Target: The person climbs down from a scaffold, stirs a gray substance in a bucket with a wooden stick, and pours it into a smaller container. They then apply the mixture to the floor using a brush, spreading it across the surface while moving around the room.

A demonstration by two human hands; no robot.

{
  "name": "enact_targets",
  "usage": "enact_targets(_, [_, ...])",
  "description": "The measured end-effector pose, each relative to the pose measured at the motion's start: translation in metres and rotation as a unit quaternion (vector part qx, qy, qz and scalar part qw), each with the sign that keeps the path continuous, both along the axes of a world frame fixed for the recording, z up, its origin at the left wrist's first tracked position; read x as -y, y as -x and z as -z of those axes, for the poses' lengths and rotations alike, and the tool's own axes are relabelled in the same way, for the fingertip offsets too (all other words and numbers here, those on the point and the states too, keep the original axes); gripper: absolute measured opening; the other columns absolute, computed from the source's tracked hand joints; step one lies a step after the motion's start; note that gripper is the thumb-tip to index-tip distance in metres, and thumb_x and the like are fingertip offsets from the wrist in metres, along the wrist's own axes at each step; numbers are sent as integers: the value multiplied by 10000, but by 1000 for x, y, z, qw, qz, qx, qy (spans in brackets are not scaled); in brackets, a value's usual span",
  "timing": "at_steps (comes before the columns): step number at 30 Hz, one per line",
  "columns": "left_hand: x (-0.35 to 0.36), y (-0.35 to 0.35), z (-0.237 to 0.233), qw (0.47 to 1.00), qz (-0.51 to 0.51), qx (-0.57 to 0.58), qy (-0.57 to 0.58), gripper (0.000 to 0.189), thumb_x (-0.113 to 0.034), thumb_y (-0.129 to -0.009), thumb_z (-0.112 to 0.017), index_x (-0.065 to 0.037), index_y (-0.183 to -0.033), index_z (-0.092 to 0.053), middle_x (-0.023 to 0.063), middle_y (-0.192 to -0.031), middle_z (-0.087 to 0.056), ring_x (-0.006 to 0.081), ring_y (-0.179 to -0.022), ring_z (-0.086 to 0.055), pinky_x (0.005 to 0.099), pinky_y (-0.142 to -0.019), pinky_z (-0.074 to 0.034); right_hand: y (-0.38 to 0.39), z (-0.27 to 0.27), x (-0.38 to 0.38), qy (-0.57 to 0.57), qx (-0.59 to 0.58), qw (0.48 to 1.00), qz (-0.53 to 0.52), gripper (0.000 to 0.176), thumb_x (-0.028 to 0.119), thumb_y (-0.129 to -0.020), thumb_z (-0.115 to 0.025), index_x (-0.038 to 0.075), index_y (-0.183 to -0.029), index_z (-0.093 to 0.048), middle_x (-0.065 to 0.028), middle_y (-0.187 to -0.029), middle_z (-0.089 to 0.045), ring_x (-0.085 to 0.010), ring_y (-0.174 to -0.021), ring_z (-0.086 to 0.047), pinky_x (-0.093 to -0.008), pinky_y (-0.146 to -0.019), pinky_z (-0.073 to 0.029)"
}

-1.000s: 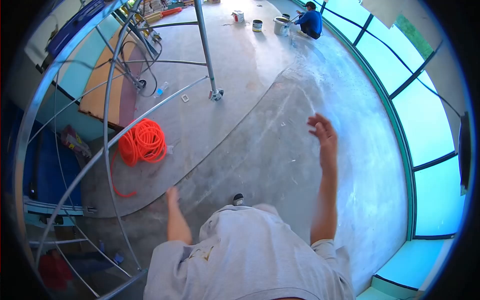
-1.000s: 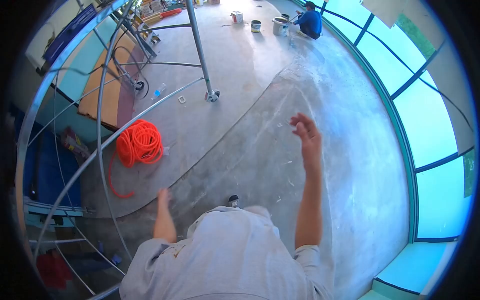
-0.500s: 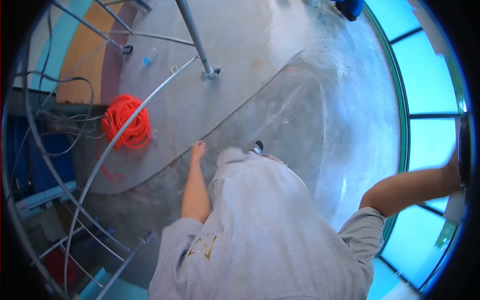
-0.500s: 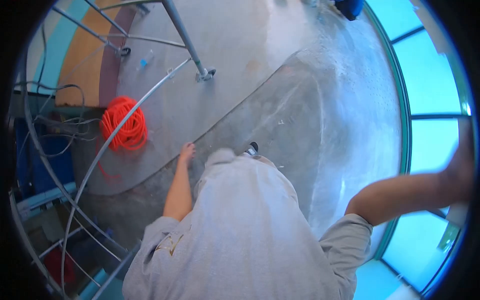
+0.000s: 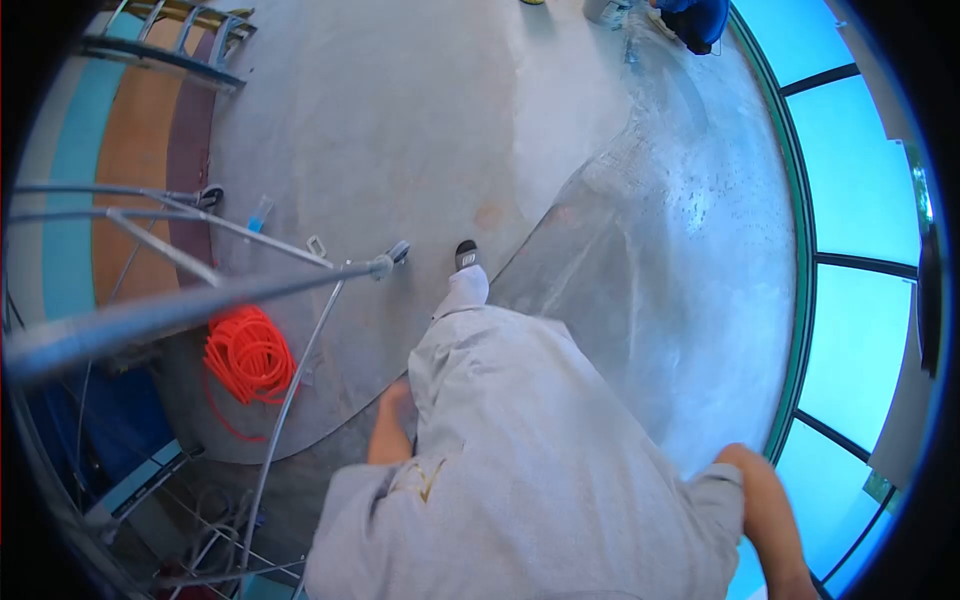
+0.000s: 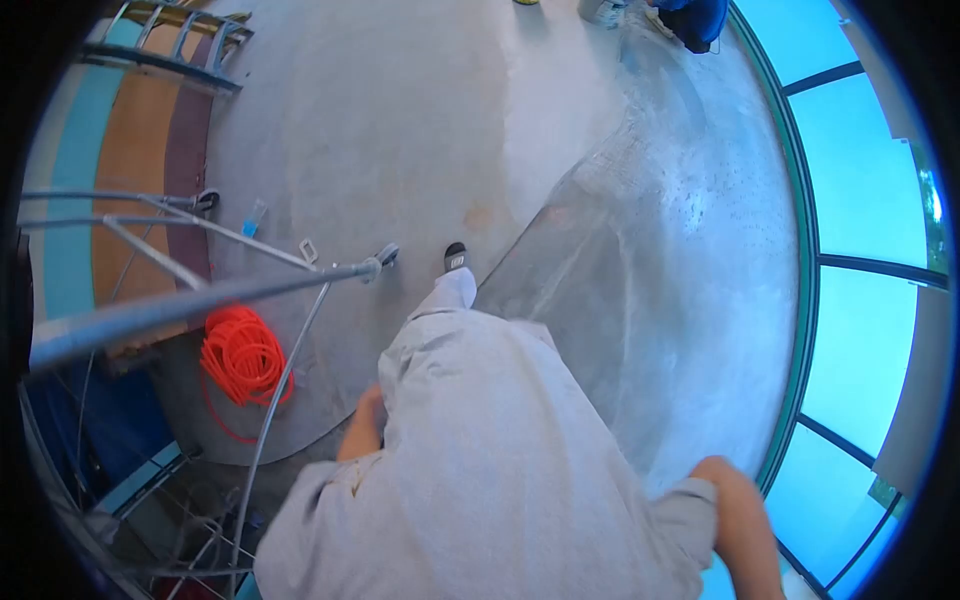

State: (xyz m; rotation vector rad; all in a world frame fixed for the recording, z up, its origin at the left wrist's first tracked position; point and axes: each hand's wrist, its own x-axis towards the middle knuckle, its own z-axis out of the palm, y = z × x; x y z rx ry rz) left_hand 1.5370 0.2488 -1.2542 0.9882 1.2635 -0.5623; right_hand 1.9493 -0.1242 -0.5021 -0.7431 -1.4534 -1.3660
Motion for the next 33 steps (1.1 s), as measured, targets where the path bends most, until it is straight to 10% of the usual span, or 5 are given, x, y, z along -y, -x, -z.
enact_targets(3, [-165, -216, -55, 964, 159, 25, -213, 479, -313, -839, -558, 14, -1189, -538, 204, -969, -652, 293, -854, -639, 403, -720, -504, -86, 27, -65, -143, -152, 944, 253, 591, 493, -930, -429, 315, -1454, -220, -31, -1548, -36, -276, -1416, 73, -463, -1145, -31])
enact_targets(7, [-382, -465, -135, 885, 172, 169, -398, 432, -327, -896, -517, -14, -1190, -562, 195, -1173, -592, 316, -1124, -545, 383, -946, -419, -201, 91, -88, -51, -310, 860, 401, 431, 262, -966, -330, 24, -1322, -379, -260, -1204, -538, -405, -1038, -566, -468, -960, -438])
enact_targets(12, [-530, -686, -221, 843, 13, 261, -470, 373, -272, -910, -510, -37, -1197, -549, 115, -1098, -609, 193, -959, -589, 324, -766, -474, -364, 186, -153, 45, -560, 664, 494, 481, 284, -966, -433, -61, -1301, -405, -176, -1107, -604, -229, -876, -612, -323, -816, -490])
enact_targets(19, [-524, -787, -147, 948, 59, 140, -281, 406, -253, -890, -543, -55, -1238, -478, 59, -963, -598, 181, -841, -577, 337, -638, -498, -707, 363, -268, 315, -699, 448, 461, 400, 165, -883, -583, 39, -1255, -507, -128, -880, -679, -218, -760, -630, -339, -742, -497])
enact_targets(33, [-644, -973, -55, 991, 53, -74, -94, 352, -201, -845, -504, -53, -1164, -525, 119, -992, -583, 268, -819, -589, 449, -648, -517, -1021, 484, -665, 555, -690, 396, 241, 382, 226, -849, -606, 60, -1190, -564, -154, -998, -638, -291, -888, -626, -381, -797, -482])
